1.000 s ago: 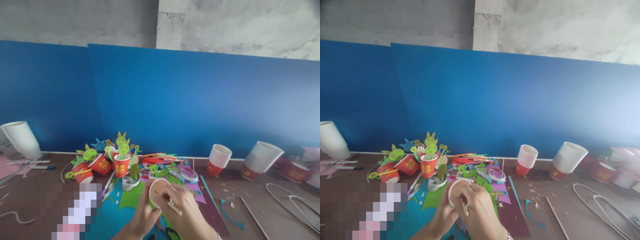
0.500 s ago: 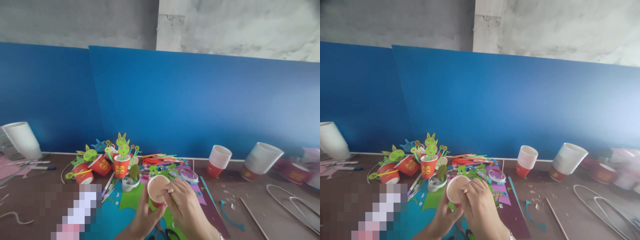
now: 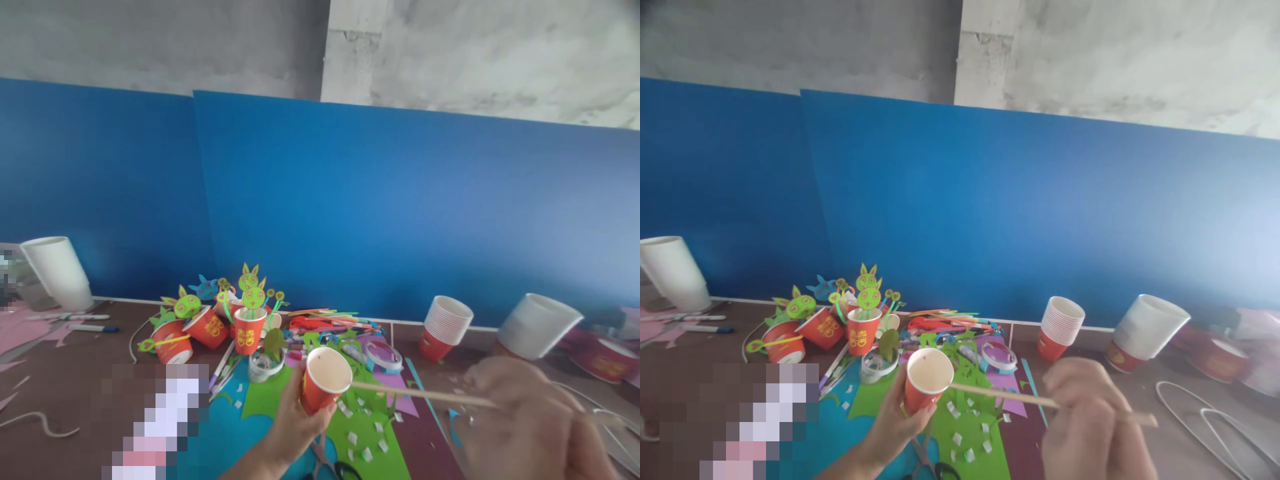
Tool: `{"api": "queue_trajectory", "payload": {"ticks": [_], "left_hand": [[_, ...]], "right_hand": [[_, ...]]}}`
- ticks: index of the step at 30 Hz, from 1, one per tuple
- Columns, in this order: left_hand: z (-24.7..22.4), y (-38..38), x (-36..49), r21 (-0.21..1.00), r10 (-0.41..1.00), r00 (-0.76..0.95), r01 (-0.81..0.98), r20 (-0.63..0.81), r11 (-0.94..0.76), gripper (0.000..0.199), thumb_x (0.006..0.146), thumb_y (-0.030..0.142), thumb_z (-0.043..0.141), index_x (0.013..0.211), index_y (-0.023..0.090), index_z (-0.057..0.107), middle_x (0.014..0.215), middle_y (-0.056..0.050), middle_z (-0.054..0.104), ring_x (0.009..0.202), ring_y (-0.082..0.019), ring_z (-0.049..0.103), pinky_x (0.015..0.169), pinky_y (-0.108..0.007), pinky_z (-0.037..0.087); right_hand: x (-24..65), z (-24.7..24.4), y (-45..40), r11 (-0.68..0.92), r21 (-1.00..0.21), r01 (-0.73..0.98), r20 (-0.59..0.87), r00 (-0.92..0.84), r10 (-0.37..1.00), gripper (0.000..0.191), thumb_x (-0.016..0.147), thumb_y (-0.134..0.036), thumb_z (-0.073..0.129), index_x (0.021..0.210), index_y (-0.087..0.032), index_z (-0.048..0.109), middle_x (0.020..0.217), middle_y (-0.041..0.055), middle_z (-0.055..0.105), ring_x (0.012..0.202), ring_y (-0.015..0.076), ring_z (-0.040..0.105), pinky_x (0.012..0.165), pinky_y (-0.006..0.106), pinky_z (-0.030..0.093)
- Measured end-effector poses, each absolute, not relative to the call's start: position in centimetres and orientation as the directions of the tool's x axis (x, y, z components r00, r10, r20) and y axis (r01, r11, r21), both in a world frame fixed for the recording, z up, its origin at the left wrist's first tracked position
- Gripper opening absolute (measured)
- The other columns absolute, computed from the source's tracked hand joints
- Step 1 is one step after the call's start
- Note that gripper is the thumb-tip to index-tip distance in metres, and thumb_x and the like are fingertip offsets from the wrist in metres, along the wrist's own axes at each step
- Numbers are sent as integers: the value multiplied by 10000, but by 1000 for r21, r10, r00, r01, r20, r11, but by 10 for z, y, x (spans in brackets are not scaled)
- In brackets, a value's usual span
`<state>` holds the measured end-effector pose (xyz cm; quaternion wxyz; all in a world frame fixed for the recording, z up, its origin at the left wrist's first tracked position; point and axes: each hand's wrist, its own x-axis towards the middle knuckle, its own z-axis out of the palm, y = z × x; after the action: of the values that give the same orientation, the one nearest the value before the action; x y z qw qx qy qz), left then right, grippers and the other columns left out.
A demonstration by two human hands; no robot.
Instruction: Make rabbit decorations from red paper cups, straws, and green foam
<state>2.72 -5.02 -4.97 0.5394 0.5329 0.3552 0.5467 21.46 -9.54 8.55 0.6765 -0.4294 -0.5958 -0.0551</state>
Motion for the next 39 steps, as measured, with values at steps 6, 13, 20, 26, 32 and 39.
{"api": "queue_trajectory", "payload": {"ticks": [6, 13, 20, 26, 32, 39], "left_hand": [[-50, -54, 30, 957, 927, 277, -211, 253, -198, 608, 676, 205, 662, 1216, 260, 390, 1094, -60, 588, 903, -219, 595, 749, -341, 524], [-42, -60, 24, 957, 894, 343, -133, 287, -257, 537, 672, 218, 616, 1170, 253, 419, 1140, -66, 587, 1030, -259, 576, 871, -379, 488], [-45, -60, 24, 954, 896, 327, -116, 300, -277, 566, 656, 238, 640, 1182, 245, 431, 1151, -77, 589, 1038, -272, 583, 872, -376, 489], [-38, -64, 24, 955, 904, 311, -138, 294, -263, 523, 669, 242, 666, 1162, 276, 497, 1138, -74, 628, 1032, -293, 604, 867, -401, 498], [-44, -59, 31, 954, 963, 80, -174, 259, -242, 515, 639, 306, 684, 1125, 290, 515, 1114, -85, 642, 1017, -307, 611, 864, -435, 504], [-45, -45, 23, 970, 985, -39, -177, 165, -169, 446, 700, 414, 667, 1096, 279, 512, 1057, -71, 645, 957, -281, 627, 847, -429, 513]], "right_hand": [[214, 67, -59, 541, -513, 666, 668, -86, 739, 166, 907, -226, 451, 813, -191, 583, 718, 17, 566, 626, 144, 525, 577, 253, 401], [188, 32, -34, 331, -720, 610, 191, -284, 939, 98, 755, -239, 602, 819, -167, 619, 792, 25, 606, 718, 167, 554, 612, 240, 400], [186, 28, -32, 201, -832, 518, 93, -227, 969, 159, 776, -285, 554, 673, -167, 525, 650, -7, 511, 636, 144, 473, 540, 230, 346], [180, 25, -33, 143, -871, 470, 53, -201, 978, 200, 738, -305, 574, 616, -177, 480, 576, -27, 463, 574, 128, 444, 519, 229, 334], [187, 25, -27, 100, -926, 364, 51, -143, 988, 281, 752, -369, 588, 919, -143, 604, 769, 24, 612, 613, 131, 513, 540, 234, 393], [187, 35, -34, 218, -865, 452, 167, -151, 974, 149, 804, -284, 539, 734, -157, 572, 606, -31, 511, 545, 107, 431, 505, 227, 333]]}}
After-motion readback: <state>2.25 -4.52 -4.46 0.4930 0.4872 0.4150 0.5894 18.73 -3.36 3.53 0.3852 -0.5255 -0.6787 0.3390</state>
